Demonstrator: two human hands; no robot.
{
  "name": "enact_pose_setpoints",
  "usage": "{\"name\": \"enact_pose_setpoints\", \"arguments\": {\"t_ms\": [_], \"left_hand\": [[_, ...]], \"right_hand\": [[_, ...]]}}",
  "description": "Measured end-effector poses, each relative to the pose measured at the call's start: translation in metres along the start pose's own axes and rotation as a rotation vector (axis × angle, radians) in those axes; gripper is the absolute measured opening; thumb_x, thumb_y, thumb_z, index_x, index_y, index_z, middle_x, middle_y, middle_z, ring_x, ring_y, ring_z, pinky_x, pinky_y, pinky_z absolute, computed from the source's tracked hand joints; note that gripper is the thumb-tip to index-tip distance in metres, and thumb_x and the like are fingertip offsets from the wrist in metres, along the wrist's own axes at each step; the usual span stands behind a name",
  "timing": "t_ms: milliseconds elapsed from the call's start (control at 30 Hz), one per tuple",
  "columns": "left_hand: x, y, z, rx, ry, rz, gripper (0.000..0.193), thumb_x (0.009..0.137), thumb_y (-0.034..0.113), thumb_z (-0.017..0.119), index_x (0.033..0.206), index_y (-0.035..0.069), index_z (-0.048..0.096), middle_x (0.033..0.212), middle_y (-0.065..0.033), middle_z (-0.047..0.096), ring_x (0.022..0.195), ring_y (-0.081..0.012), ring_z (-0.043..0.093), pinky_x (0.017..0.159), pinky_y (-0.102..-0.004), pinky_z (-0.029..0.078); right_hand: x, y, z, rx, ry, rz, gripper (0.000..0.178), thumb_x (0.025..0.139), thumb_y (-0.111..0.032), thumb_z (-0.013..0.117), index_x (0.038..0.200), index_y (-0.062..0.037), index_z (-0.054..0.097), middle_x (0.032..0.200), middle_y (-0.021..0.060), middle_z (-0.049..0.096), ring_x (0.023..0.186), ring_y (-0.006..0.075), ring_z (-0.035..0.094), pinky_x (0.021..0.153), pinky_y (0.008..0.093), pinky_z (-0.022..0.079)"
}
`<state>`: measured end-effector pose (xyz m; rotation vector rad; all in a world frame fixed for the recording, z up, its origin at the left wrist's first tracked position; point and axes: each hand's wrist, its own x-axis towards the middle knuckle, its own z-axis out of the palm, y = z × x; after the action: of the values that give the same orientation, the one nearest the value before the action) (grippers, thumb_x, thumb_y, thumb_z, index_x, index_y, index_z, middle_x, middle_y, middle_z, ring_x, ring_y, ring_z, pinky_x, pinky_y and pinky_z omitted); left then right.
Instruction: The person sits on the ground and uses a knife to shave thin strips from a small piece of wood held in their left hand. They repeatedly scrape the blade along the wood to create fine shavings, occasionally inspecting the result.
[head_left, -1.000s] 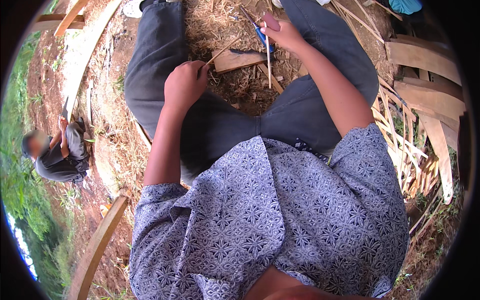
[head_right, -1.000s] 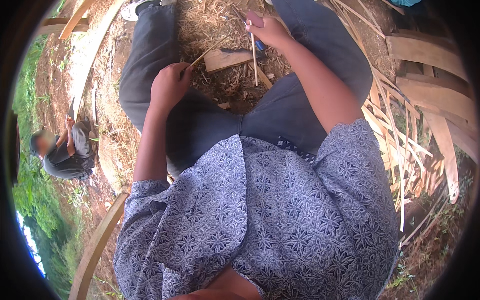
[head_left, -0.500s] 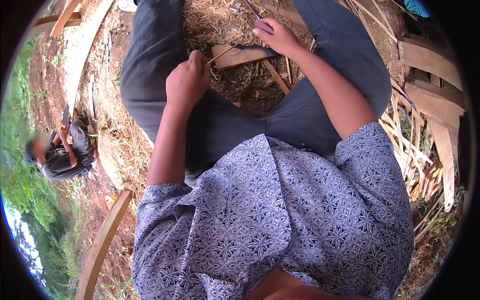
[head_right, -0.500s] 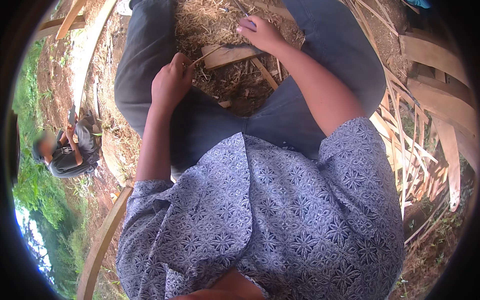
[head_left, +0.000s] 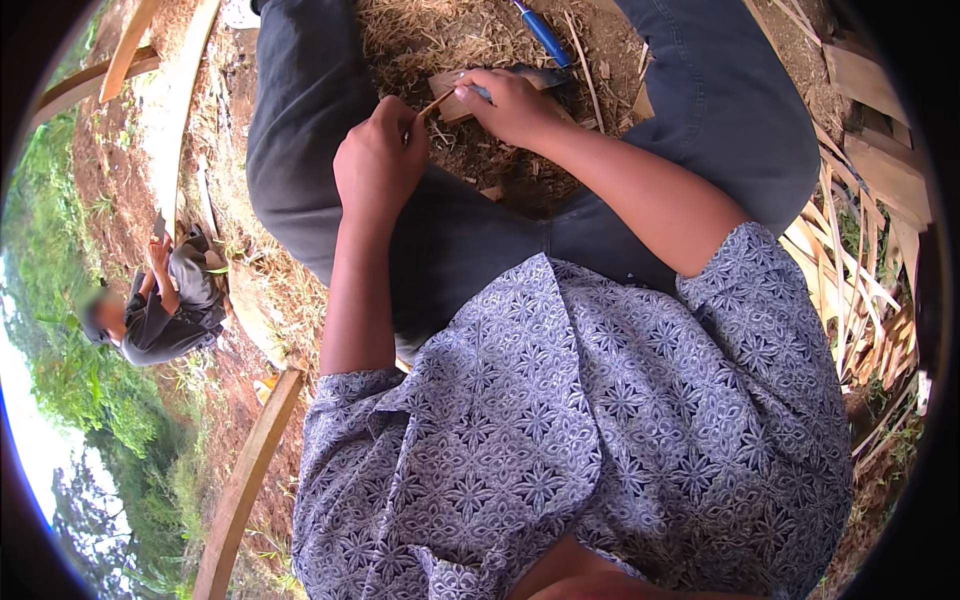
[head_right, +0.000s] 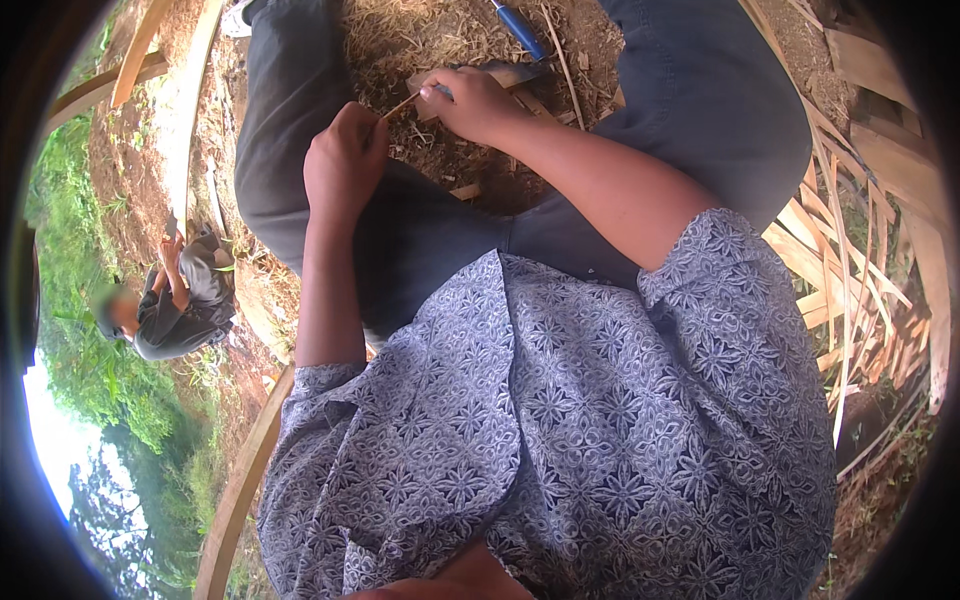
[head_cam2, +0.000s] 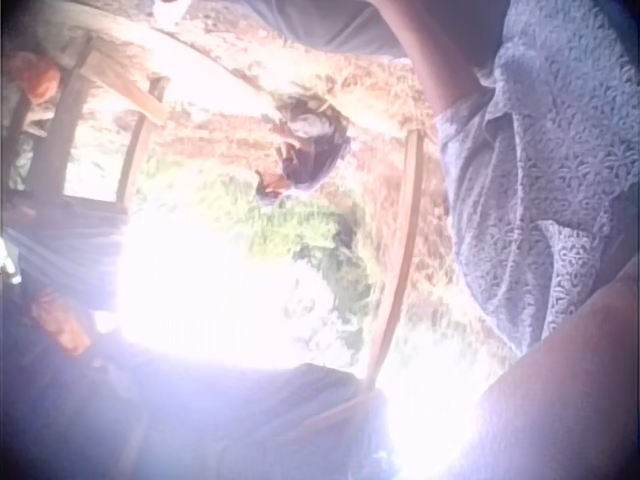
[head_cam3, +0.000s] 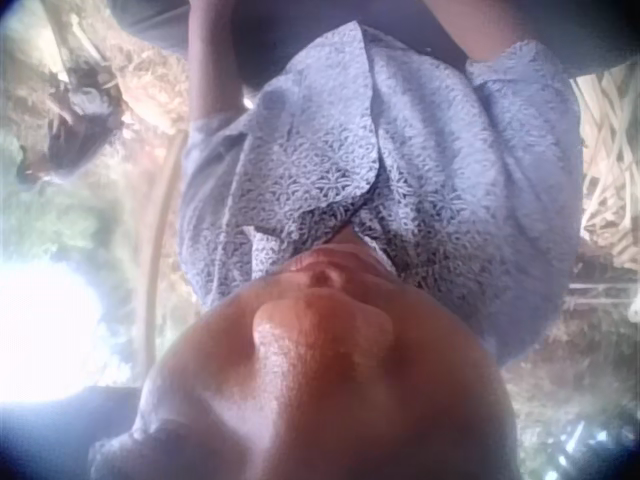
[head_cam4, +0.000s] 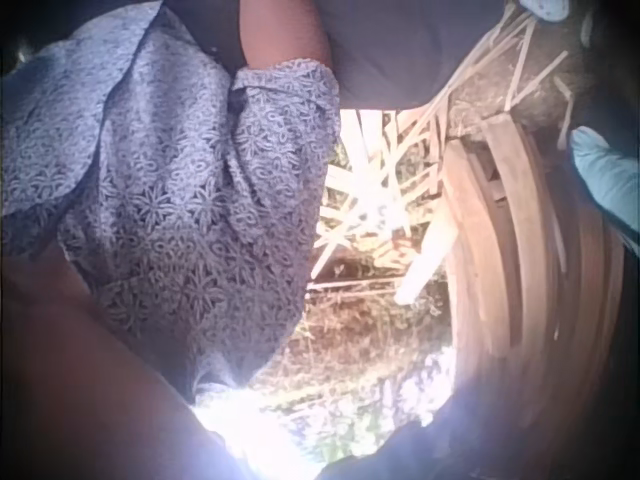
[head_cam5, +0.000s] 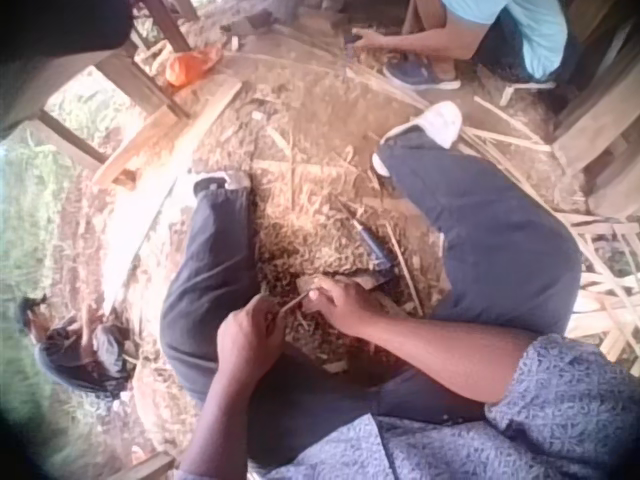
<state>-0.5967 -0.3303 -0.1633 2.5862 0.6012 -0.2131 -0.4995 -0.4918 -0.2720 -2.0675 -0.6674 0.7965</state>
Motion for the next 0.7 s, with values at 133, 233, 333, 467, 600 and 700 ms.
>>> {"name": "enact_pose_setpoints", "arguments": {"t_ms": [133,233,333,467,600,700], "left_hand": [[0.004,0.0,0.001,-0.014,0.025,0.012,0.013,0.089,0.02,0.071,0.085,0.008,0.065,0.076,-0.0126,0.071,0.072,-0.0348,0.07,0.063,-0.0445,0.053],[0.003,-0.002,0.004,-0.017,0.049,0.019,0.013,0.088,0.021,0.071,0.083,0.01,0.065,0.068,-0.0112,0.068,0.065,-0.0327,0.068,0.058,-0.0438,0.052],[0.003,0.003,0.003,-0.004,0.033,-0.008,0.013,0.088,0.02,0.072,0.084,0.009,0.066,0.073,-0.0123,0.069,0.069,-0.0334,0.07,0.062,-0.0436,0.053],[0.007,0.002,0.007,-0.017,0.046,0.001,0.013,0.088,0.02,0.072,0.086,0.009,0.067,0.075,-0.0125,0.071,0.072,-0.0336,0.071,0.063,-0.0434,0.054],[0.007,0.002,0.005,0.016,0.043,0.018,0.012,0.087,0.02,0.072,0.086,0.01,0.067,0.075,-0.0122,0.071,0.071,-0.033,0.071,0.062,-0.0433,0.054],[0.009,0.002,0.003,-0.009,0.031,0.021,0.012,0.088,0.02,0.072,0.086,0.01,0.067,0.076,-0.0124,0.071,0.073,-0.0331,0.071,0.062,-0.0434,0.054]], "right_hand": [[-0.012,-0.021,0.013,0.126,0.102,-0.225,0.028,0.101,-0.022,0.061,0.123,-0.0065,0.069,0.111,0.0179,0.068,0.105,0.0337,0.067,0.088,0.0416,0.053],[-0.016,-0.024,0.016,0.192,0.08,-0.279,0.028,0.102,-0.02,0.059,0.123,-0.0073,0.069,0.106,0.0173,0.068,0.102,0.0344,0.067,0.086,0.0419,0.053],[0.005,0.013,0.01,0.015,0.027,-0.157,0.028,0.102,-0.021,0.057,0.124,-0.008,0.069,0.104,0.0187,0.071,0.102,0.0355,0.068,0.088,0.0424,0.054],[0.0,0.0,0.012,0.128,0.06,-0.226,0.028,0.101,-0.017,0.057,0.124,-0.0074,0.069,0.109,0.0197,0.072,0.105,0.0369,0.068,0.09,0.0421,0.054],[-0.008,-0.019,0.004,0.297,0.001,-0.353,0.029,0.1,-0.011,0.059,0.126,-0.0078,0.069,0.112,0.0194,0.071,0.106,0.0375,0.068,0.088,0.0436,0.054],[0.017,0.047,0.016,0.128,0.092,-0.108,0.027,0.1,-0.018,0.059,0.122,-0.008,0.071,0.106,0.0204,0.072,0.1,0.0376,0.069,0.089,0.0456,0.054]]}}
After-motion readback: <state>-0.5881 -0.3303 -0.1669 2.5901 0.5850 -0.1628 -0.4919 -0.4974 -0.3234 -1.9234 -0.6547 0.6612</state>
